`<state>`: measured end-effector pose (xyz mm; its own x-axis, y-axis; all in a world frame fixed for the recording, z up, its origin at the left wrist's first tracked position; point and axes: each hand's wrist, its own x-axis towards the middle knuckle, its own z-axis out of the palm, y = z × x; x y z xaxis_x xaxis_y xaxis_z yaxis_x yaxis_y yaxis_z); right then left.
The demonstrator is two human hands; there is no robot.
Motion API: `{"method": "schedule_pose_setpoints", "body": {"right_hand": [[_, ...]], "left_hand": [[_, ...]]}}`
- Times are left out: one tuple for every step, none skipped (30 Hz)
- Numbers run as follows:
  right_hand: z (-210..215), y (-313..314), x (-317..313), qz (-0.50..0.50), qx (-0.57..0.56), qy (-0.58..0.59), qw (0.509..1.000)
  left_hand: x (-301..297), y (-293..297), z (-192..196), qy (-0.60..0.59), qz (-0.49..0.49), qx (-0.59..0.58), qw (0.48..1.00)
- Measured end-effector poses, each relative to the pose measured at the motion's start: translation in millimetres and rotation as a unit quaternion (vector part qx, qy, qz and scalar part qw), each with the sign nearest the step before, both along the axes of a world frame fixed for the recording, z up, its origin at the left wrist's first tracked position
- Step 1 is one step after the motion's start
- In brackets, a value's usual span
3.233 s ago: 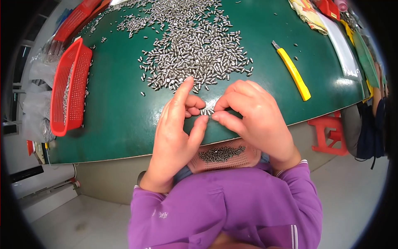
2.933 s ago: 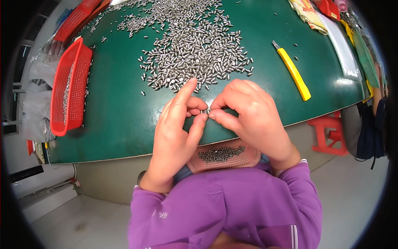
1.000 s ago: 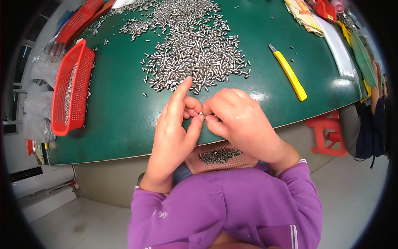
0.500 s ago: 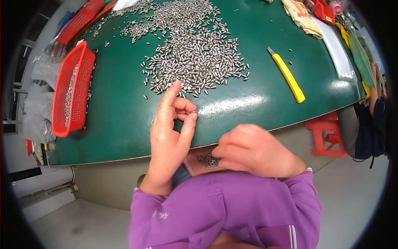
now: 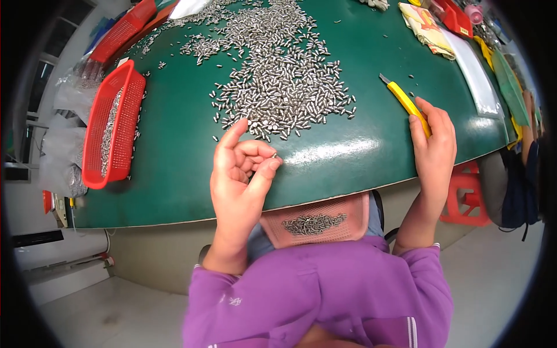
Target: Sorting small metal components on a workbench.
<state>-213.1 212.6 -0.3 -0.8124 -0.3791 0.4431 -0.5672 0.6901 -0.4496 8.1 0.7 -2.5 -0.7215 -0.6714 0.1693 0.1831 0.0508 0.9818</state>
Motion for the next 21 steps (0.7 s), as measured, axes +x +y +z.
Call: {"method": "schedule_pose_setpoints", "body": {"right_hand": [[0.3, -1.4, 0.5, 0.003, -0.013, 0.006, 1.0], [1.4, -3.4, 3.4, 0.005, -0.016, 0.006, 1.0], [3.9, -6.1, 9.7, 0.064, -0.077, -0.009, 0.995], [9.4, -7.4, 17.5, 0.122, -0.137, -0.021, 0.983], [19.6, -9.2, 31.0, 0.188, -0.144, -0.061, 0.97], [19.8, -12.6, 39.5, 0.284, -0.159, -0.04, 0.945], [23.5, -15.8, 50.0, 0.347, -0.134, -0.095, 0.923], [20.0, -22.3, 59.2, 0.404, -0.148, -0.134, 0.893], [24.9, -27.6, 66.8, 0.438, -0.127, -0.157, 0.876], [25.3, -31.9, 72.8, 0.448, -0.136, -0.178, 0.866], [24.7, -35.5, 76.6, 0.458, -0.144, -0.199, 0.854], [23.2, -38.6, 77.3, 0.463, -0.141, -0.183, 0.855], [20.8, -40.7, 78.2, 0.464, -0.141, -0.183, 0.855], [18.1, -42.6, 79.0, 0.465, -0.142, -0.179, 0.855], [16.8, -44.2, 79.5, 0.466, -0.143, -0.175, 0.856], [15.9, -45.3, 80.4, 0.466, -0.143, -0.175, 0.856], [15.2, -46.3, 81.2, 0.466, -0.14, -0.174, 0.856], [14.8, -47.1, 81.6, 0.466, -0.138, -0.172, 0.857], [14.9, -47.7, 82.0, 0.466, -0.138, -0.172, 0.857], [15.4, -48.4, 82.3, 0.467, -0.135, -0.164, 0.858], [15.6, -49.0, 82.7, 0.468, -0.132, -0.155, 0.86]], "left_hand": [[-0.2, -0.3, 0.2, 0.017, 0.0, 0.025, 1.0], [0.1, -1.2, 0.3, 0.017, 0.001, 0.022, 1.0], [0.7, -2.3, 0.3, 0.019, -0.005, 0.036, 0.999], [0.1, -2.9, 0.5, 0.022, -0.014, 0.052, 0.998], [1.3, -4.1, 0.2, 0.024, -0.015, 0.051, 0.998], [2.2, -5.6, -0.2, 0.033, -0.021, 0.063, 0.997], [3.6, -7.9, -1.5, 0.04, -0.024, 0.073, 0.996], [4.3, -9.7, -2.1, 0.039, -0.023, 0.071, 0.996], [5.3, -11.2, -2.6, 0.047, -0.028, 0.086, 0.995], [6.3, -11.7, -2.1, 0.056, -0.033, 0.101, 0.993], [6.3, -12.1, -1.4, 0.055, -0.032, 0.1, 0.993], [5.9, -12.6, -0.8, 0.054, -0.031, 0.111, 0.992], [5.7, -13.2, -0.1, 0.053, -0.03, 0.121, 0.991], [6.8, -14.6, -0.3, 0.054, -0.029, 0.12, 0.991], [8.6, -16.7, -1.5, 0.059, -0.041, 0.124, 0.99], [9.9, -18.1, -2.6, 0.063, -0.053, 0.128, 0.988], [10.3, -18.2, -1.8, 0.063, -0.053, 0.128, 0.988], [10.5, -18.1, -0.1, 0.06, -0.054, 0.134, 0.988], [11.3, -18.2, 1.0, 0.057, -0.054, 0.141, 0.987], [11.8, -18.9, 1.1, 0.057, -0.054, 0.141, 0.987], [12.0, -19.8, 1.0, 0.061, -0.054, 0.151, 0.985]]}}
